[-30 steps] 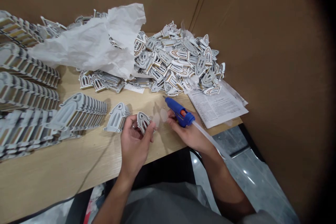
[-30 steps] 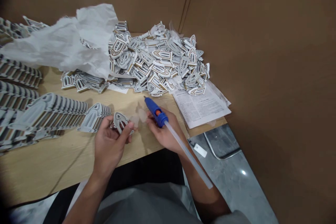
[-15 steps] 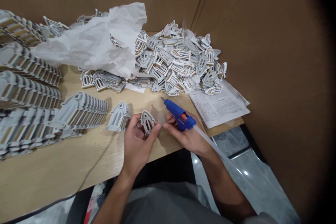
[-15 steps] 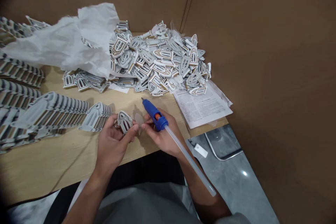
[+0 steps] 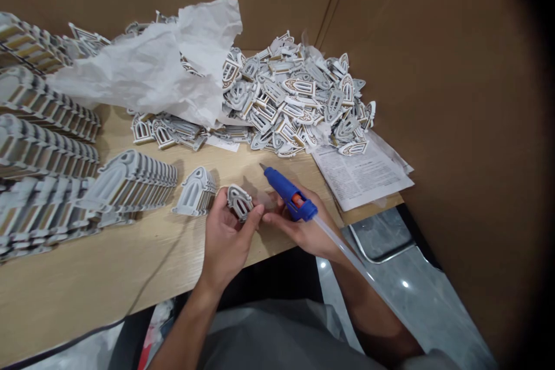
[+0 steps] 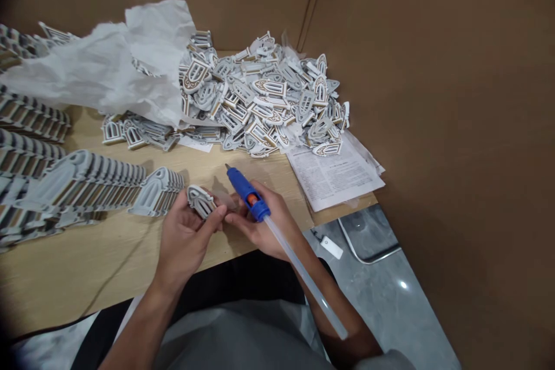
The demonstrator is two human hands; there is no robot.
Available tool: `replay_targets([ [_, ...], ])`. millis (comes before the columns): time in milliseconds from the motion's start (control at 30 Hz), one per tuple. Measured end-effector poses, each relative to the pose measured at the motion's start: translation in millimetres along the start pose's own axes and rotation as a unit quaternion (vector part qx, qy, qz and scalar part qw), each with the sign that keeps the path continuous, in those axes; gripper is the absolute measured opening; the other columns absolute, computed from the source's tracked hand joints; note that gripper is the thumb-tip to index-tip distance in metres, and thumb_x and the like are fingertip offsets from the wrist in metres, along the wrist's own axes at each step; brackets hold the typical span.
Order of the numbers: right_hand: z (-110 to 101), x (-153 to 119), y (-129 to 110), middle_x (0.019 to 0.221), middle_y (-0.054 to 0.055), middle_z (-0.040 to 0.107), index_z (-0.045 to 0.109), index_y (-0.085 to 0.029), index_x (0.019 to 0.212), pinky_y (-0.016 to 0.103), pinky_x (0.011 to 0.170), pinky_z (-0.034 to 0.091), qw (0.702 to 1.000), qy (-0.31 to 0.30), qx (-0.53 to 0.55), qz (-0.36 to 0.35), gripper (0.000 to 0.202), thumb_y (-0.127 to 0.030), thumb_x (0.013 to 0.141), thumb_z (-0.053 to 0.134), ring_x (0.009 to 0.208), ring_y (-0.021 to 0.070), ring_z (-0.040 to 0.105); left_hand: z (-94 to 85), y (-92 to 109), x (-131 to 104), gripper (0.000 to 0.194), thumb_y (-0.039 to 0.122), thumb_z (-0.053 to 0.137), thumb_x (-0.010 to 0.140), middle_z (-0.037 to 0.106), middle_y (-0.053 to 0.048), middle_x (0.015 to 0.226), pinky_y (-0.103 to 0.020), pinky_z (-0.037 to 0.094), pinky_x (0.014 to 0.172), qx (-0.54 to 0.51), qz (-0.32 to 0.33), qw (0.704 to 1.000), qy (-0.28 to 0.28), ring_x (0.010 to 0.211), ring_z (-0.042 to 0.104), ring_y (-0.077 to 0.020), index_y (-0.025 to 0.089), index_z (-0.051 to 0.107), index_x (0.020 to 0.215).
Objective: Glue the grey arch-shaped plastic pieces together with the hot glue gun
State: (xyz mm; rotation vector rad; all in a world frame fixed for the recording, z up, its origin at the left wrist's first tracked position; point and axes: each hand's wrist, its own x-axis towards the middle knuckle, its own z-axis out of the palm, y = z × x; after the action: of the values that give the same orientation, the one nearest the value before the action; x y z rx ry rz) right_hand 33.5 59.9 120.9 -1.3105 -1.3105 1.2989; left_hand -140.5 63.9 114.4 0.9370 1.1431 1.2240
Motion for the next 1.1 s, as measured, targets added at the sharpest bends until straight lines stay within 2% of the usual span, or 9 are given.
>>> replay_targets([
  [133,0,2,2,0.09,0.0,0.074,0.065,-0.025,0.096,0.031,0.071,0.056,0.999,0.019,-0.03,0.007,0.033,-0.04,0.085,0.092,0.076,0.0191,0.068,-1.1,1,0,0.043,0.039,0.097,0.081,0.071,0.001,0.086,-0.022,0.056,0.065,-0.017,-0.006,1.0,-0.012,0.071,0.067,-0.0122,0.021,0.063,0.101],
  [267,-5,1,2,0.091,0.0,0.075,0.067,-0.025,0.096,0.031,0.075,0.055,0.997,0.029,-0.077,0.01,0.026,-0.035,0.087,0.09,0.08,0.0203,0.07,-1.6,1,1,0.044,0.038,0.098,0.079,0.072,0.001,0.088,-0.022,0.058,0.074,-0.026,-0.016,1.0,-0.005,0.079,0.069,-0.0126,0.021,0.064,0.1],
  [400,-10,1,-2,0.091,0.002,0.077,0.066,-0.025,0.097,0.034,0.077,0.058,0.997,0.044,-0.059,-0.008,0.027,-0.037,0.089,0.089,0.08,0.0209,0.072,-0.2,2,2,0.045,0.04,0.099,0.078,0.073,0.001,0.087,-0.023,0.059,0.078,-0.018,-0.019,1.0,0.005,0.082,0.071,-0.0137,0.02,0.064,0.097],
  [567,-10,-2,-9,0.108,0.004,0.081,0.059,-0.027,0.097,0.031,0.064,0.054,1.0,0.008,-0.008,-0.024,0.031,-0.039,0.09,0.087,0.07,0.0152,0.065,1.3,3,2,0.044,0.039,0.099,0.077,0.074,0.001,0.086,-0.025,0.061,0.081,-0.014,-0.018,1.0,0.01,0.083,0.072,-0.0148,0.02,0.064,0.095],
  [633,-7,-3,-9,0.106,0.004,0.08,0.059,-0.026,0.096,0.03,0.061,0.052,1.0,0.005,0.001,-0.023,0.031,-0.04,0.09,0.087,0.065,0.0136,0.06,1.2,3,1,0.043,0.038,0.099,0.078,0.074,0.001,0.087,-0.026,0.061,0.082,-0.019,-0.02,1.0,0.008,0.083,0.072,-0.0149,0.021,0.063,0.095],
  [800,-3,-1,-4,0.093,0.003,0.077,0.064,-0.025,0.097,0.031,0.066,0.056,0.999,0.037,-0.01,-0.017,0.033,-0.043,0.088,0.09,0.074,0.018,0.068,0.1,1,-1,0.041,0.036,0.098,0.079,0.074,0.001,0.087,-0.024,0.06,0.08,-0.015,-0.014,1.0,0.002,0.083,0.072,-0.0137,0.02,0.064,0.097],
  [1000,-14,-2,-2,0.094,0.002,0.075,0.065,-0.025,0.099,0.033,0.081,0.061,0.999,0.017,-0.031,-0.026,0.028,-0.039,0.092,0.088,0.083,0.0193,0.073,-0.1,1,0,0.039,0.034,0.096,0.08,0.074,0.001,0.087,-0.025,0.059,0.079,-0.006,-0.005,1.0,0.005,0.082,0.071,-0.0141,0.021,0.064,0.097],
  [1100,-19,-2,-4,0.093,0.002,0.074,0.066,-0.024,0.098,0.033,0.08,0.061,0.996,0.06,-0.059,-0.039,0.023,-0.038,0.094,0.084,0.083,0.0192,0.073,0.2,1,1,0.035,0.031,0.095,0.082,0.073,0.001,0.087,-0.025,0.059,0.079,0.0,0.0,1.0,0.004,0.082,0.071,-0.0138,0.02,0.064,0.096],
])
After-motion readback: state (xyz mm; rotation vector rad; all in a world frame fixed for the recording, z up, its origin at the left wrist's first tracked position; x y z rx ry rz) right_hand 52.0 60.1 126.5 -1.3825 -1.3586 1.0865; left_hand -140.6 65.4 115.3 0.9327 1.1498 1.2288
